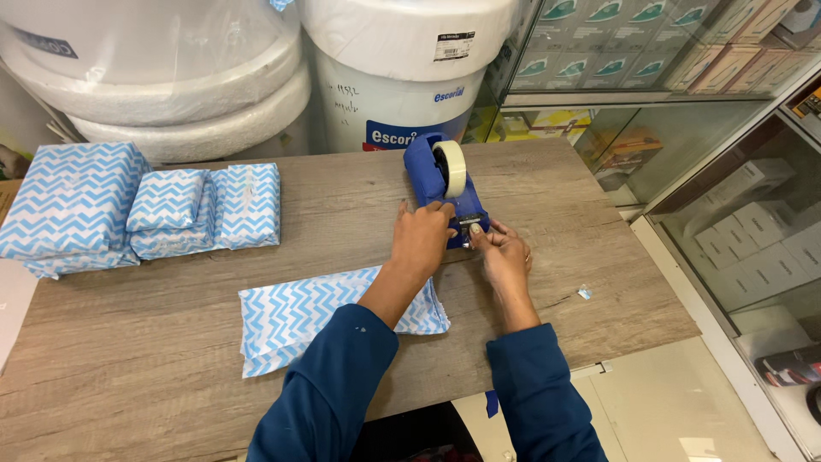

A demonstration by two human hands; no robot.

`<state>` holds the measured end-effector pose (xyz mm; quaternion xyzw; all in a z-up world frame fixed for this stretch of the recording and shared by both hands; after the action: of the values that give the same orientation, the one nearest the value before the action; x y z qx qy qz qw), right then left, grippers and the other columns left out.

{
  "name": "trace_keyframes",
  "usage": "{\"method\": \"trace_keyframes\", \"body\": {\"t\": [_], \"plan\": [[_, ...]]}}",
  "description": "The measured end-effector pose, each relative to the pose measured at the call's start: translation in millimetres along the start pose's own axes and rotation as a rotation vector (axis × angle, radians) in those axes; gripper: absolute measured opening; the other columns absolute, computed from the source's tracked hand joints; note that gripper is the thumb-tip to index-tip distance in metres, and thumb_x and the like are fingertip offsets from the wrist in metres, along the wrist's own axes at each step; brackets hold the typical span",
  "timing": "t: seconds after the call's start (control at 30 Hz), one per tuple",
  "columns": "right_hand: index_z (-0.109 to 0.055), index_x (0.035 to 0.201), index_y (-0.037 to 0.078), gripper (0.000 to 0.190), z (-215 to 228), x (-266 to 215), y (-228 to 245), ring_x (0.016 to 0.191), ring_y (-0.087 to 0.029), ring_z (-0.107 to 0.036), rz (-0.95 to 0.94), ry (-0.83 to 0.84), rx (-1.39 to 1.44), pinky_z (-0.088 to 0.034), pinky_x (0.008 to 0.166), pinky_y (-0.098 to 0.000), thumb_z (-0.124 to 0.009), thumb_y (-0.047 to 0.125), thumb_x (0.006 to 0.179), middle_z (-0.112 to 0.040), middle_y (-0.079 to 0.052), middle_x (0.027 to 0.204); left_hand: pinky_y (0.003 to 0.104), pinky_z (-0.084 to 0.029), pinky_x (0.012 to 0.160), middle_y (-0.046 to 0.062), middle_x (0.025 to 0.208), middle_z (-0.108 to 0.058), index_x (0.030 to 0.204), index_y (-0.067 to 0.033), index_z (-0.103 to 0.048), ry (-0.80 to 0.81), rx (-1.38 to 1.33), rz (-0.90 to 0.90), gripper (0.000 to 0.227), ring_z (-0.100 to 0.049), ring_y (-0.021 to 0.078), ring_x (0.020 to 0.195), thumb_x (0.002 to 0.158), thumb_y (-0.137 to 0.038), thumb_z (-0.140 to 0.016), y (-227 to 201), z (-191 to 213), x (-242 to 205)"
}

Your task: The person wraps small items in blue and white chevron-patterned paper and secures them with clear tape. They fold the paper around each item, apply tape to seal the edges, and place the finished packages on the table.

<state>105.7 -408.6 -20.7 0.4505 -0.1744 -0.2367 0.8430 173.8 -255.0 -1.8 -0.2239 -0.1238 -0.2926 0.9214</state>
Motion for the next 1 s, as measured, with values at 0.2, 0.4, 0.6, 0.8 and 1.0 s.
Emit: {"method": "trace_keyframes", "body": {"t": [0.2,0.4,0.6,0.8,1.0], "plan": [[-0.083,0.088,0.023,0.041,-37.1,37.8,-55.0,0.144,-0.036,-0.049,0.013,-0.011,0.007,-0.021,0.122,-0.0555,-0.069,0.06,0.098,-0.066,-0.003,0.143,0.066,-0.03,0.121,0.008,0.117,-0.076,0.117,-0.0136,-0.071,0.022,0.011,-0.015,0.027,-0.078,0.0326,0.099,0.093,-0.024,-0.078,2.1,-1.4,1.8],[-0.082,0.085,0.026,0.043,-56.7,59.3,-87.5,0.148,-0.036,-0.041,0.015,-0.041,-0.054,-0.013,0.124,-0.0617,-0.07,0.066,0.096,-0.063,-0.001,0.145,0.07,-0.025,0.122,0.011,0.118,-0.076,0.119,-0.0114,-0.071,0.032,-0.033,-0.025,0.026,-0.077,0.0334,0.105,0.094,-0.018,-0.077,-4.6,19.8,-4.8],[-0.079,0.078,0.021,0.038,-11.2,1.3,-10.8,0.146,-0.038,-0.046,0.06,-0.013,-0.005,-0.025,0.121,-0.0601,-0.074,0.055,0.094,-0.065,-0.002,0.144,0.076,-0.009,0.124,0.011,0.13,-0.072,0.135,-0.0154,-0.069,0.154,-0.185,0.018,0.046,-0.071,0.0341,0.121,0.094,-0.037,-0.075,-0.5,42.7,-14.3],[-0.074,0.078,0.008,0.038,21.9,-89.4,51.7,0.146,-0.05,-0.038,0.247,-0.104,0.205,-0.024,0.123,-0.0591,-0.07,0.037,0.102,-0.059,-0.015,0.149,0.068,-0.012,0.126,0.02,0.115,-0.08,0.115,-0.0078,-0.079,-0.019,-0.678,0.204,0.051,-0.067,0.0445,0.125,0.087,-0.05,-0.081,-20.2,109.8,-72.5],[-0.074,0.076,0.014,0.035,16.5,-125.9,88.6,0.147,-0.039,-0.037,0.387,-0.089,0.259,-0.022,0.124,-0.0539,-0.071,0.038,0.101,-0.059,-0.007,0.148,0.034,-0.055,0.095,0.007,0.09,-0.083,0.099,-0.0158,-0.087,-0.176,-1.193,0.407,0.017,-0.069,0.0105,0.1,0.084,-0.023,-0.088,-18.2,96.9,-109.9]]}}
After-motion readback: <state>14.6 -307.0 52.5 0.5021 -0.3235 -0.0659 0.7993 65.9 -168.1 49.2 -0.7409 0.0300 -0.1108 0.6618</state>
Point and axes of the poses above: each hand's wrist, its own x-axis towards the middle knuckle, its own z-axis out of the back of the hand, y = z × x, the point moved 1 cm from there along x, towards the middle knuckle
